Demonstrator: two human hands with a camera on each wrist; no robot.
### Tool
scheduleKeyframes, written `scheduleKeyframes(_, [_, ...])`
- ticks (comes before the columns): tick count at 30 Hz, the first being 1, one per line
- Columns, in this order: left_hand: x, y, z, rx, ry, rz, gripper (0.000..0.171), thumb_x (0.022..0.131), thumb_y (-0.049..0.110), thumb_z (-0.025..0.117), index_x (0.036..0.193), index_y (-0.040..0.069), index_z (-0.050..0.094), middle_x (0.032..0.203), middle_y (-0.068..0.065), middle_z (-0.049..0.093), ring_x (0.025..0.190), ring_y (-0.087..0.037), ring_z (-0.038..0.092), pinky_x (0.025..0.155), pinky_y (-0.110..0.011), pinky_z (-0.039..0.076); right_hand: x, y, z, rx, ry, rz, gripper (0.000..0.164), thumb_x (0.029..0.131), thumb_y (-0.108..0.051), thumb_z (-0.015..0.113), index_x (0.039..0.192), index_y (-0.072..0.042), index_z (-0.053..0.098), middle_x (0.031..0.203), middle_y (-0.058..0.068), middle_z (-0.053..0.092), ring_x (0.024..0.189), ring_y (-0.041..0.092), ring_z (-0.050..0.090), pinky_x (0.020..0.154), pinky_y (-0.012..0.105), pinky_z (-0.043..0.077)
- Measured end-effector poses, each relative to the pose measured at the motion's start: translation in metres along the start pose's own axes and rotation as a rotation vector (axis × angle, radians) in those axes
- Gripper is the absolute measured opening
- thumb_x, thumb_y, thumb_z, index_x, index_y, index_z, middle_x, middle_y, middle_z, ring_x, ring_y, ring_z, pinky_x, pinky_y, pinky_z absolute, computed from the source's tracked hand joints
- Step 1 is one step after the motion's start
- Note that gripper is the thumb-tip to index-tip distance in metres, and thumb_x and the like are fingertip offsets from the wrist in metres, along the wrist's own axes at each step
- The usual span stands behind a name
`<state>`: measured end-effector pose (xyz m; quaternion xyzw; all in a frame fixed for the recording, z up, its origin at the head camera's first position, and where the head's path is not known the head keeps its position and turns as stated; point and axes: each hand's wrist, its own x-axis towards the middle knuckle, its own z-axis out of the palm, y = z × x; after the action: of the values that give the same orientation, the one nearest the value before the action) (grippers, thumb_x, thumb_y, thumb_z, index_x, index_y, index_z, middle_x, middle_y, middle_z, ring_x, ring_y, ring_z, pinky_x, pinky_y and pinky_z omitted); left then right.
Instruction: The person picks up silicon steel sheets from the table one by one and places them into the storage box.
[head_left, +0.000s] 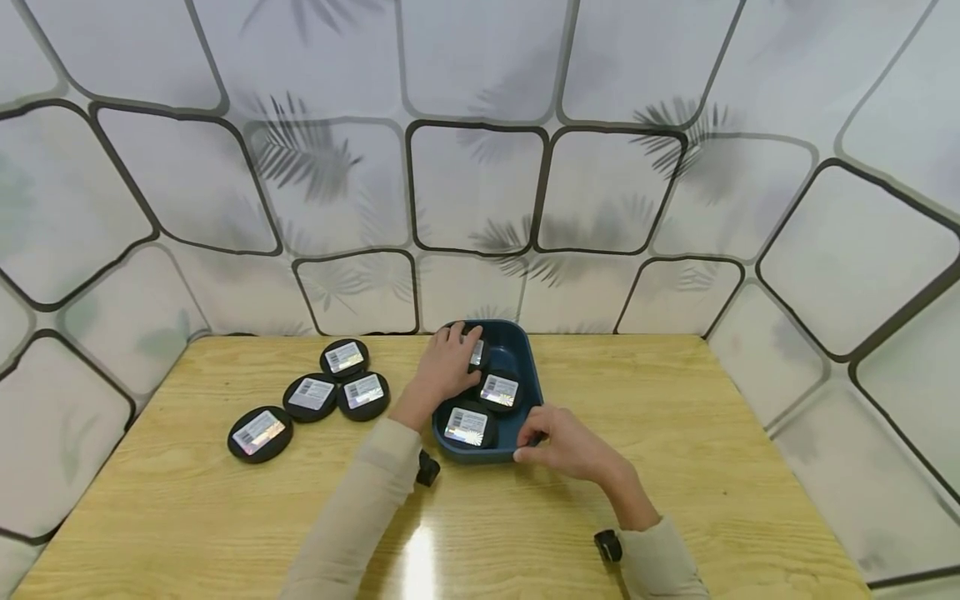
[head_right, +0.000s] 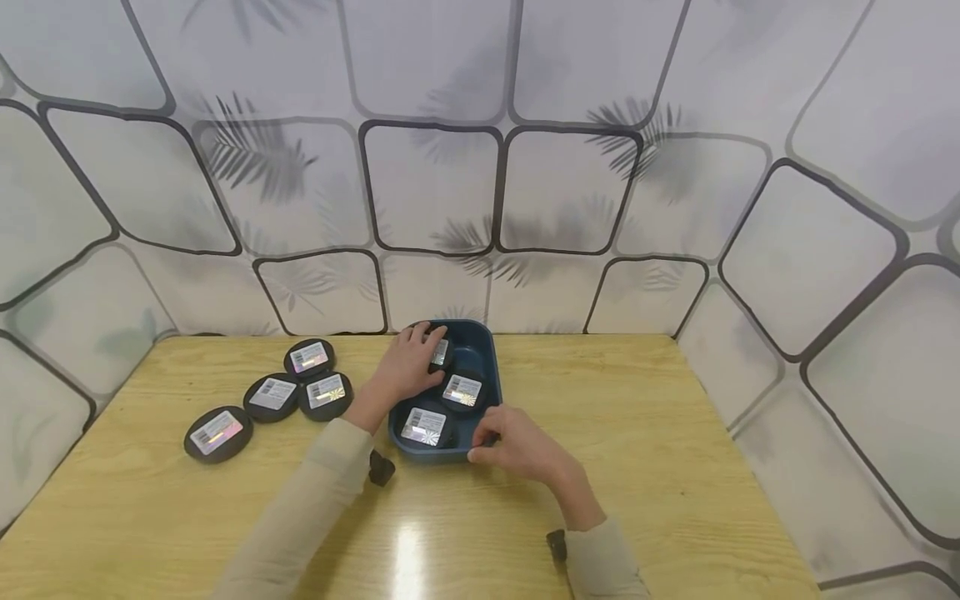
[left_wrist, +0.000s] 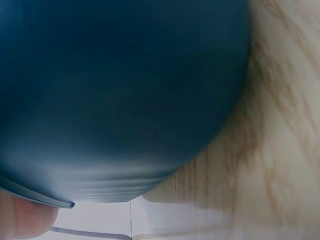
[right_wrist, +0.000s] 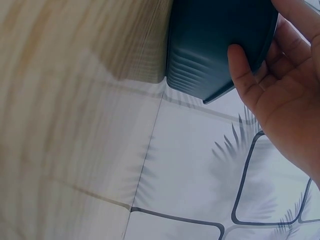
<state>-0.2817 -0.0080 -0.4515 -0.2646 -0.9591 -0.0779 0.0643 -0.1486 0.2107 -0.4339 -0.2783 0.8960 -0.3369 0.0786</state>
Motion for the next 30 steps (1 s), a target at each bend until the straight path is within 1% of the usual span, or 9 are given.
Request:
scheduleKeyframes(5, [-0.0012,0.0004,-0.0007,0.004,-0.020,-0.004,0.076,0.091,0.037,0.071,0.152,0.009,0.036,0.150,-0.025,0.037,0.134,-0.044,0.041,0.112,-0.051,0.032,0.0002,-0.0002,0.0002,-0.004,0.001,-0.005,0.006,0.087,-0.023,0.077,0.083,-0.021,0.073,0.082,-0.012,0.059,0.077,0.005,0.051,0.068,0.025,0.044])
scheduleKeyframes(10, [-0.0027,0.0008,-0.0014,0.021,-0.018,0.011,0.073,0.092,0.038,0.070,0.151,0.009,0.038,0.152,-0.026,0.036,0.135,-0.043,0.040,0.114,-0.050,0.030,0.0002,-0.0009,-0.0001,-0.006,0.005,-0.004,0.007,0.087,-0.023,0.078,0.083,-0.021,0.073,0.082,-0.012,0.060,0.077,0.005,0.051,0.069,0.025,0.045])
scheduleKeyframes(13, [-0.0031,0.0005,-0.0011,0.037,-0.019,0.023,0.069,0.093,0.038,0.069,0.149,0.008,0.041,0.151,-0.025,0.039,0.136,-0.041,0.041,0.115,-0.050,0.030,0.0004,-0.0013,-0.0005,-0.005,0.007,0.000,0.007,0.087,-0.023,0.078,0.082,-0.021,0.073,0.082,-0.012,0.060,0.078,0.007,0.052,0.069,0.025,0.045])
scheduleKeyframes(18, [-0.0037,-0.0006,0.0008,0.051,-0.014,0.029,0.061,0.096,0.032,0.067,0.147,0.007,0.044,0.145,-0.023,0.047,0.136,-0.037,0.043,0.115,-0.050,0.028,0.0012,-0.0023,-0.0008,0.002,0.004,0.004,0.007,0.087,-0.021,0.078,0.083,-0.021,0.073,0.082,-0.012,0.060,0.078,0.009,0.053,0.069,0.025,0.045])
scheduleKeyframes(22, [-0.0051,-0.0010,0.0015,0.048,0.020,0.030,0.056,0.094,0.030,0.069,0.141,0.007,0.049,0.140,-0.022,0.050,0.132,-0.037,0.046,0.114,-0.049,0.030,0.0016,-0.0028,-0.0014,0.003,0.004,-0.003,0.007,0.087,-0.021,0.078,0.083,-0.021,0.073,0.082,-0.012,0.059,0.078,0.009,0.053,0.069,0.025,0.045])
scheduleKeyframes(24, [-0.0054,-0.0009,0.0017,0.030,0.047,0.032,0.054,0.093,0.028,0.071,0.139,0.007,0.050,0.138,-0.022,0.050,0.129,-0.039,0.047,0.113,-0.050,0.031,0.0015,-0.0030,-0.0017,0.005,0.004,-0.005,0.006,0.087,-0.021,0.078,0.083,-0.021,0.073,0.082,-0.012,0.060,0.078,0.010,0.053,0.068,0.025,0.045])
scheduleKeyframes(27, [-0.0064,-0.0016,0.0029,-0.033,0.107,0.037,0.052,0.091,0.025,0.073,0.136,0.007,0.053,0.134,-0.023,0.051,0.124,-0.041,0.049,0.109,-0.051,0.035,0.0010,-0.0022,-0.0020,0.004,0.005,-0.006,0.007,0.087,-0.022,0.078,0.083,-0.021,0.073,0.082,-0.012,0.060,0.078,0.013,0.054,0.068,0.025,0.045])
scheduleKeyframes(30, [-0.0084,-0.0035,0.0045,-0.138,0.184,0.056,0.047,0.091,0.020,0.072,0.132,0.006,0.055,0.129,-0.023,0.052,0.119,-0.042,0.051,0.103,-0.053,0.041,0.0005,-0.0010,-0.0017,0.001,0.004,-0.002,0.007,0.087,-0.022,0.078,0.082,-0.021,0.073,0.082,-0.012,0.059,0.078,0.012,0.054,0.069,0.025,0.045])
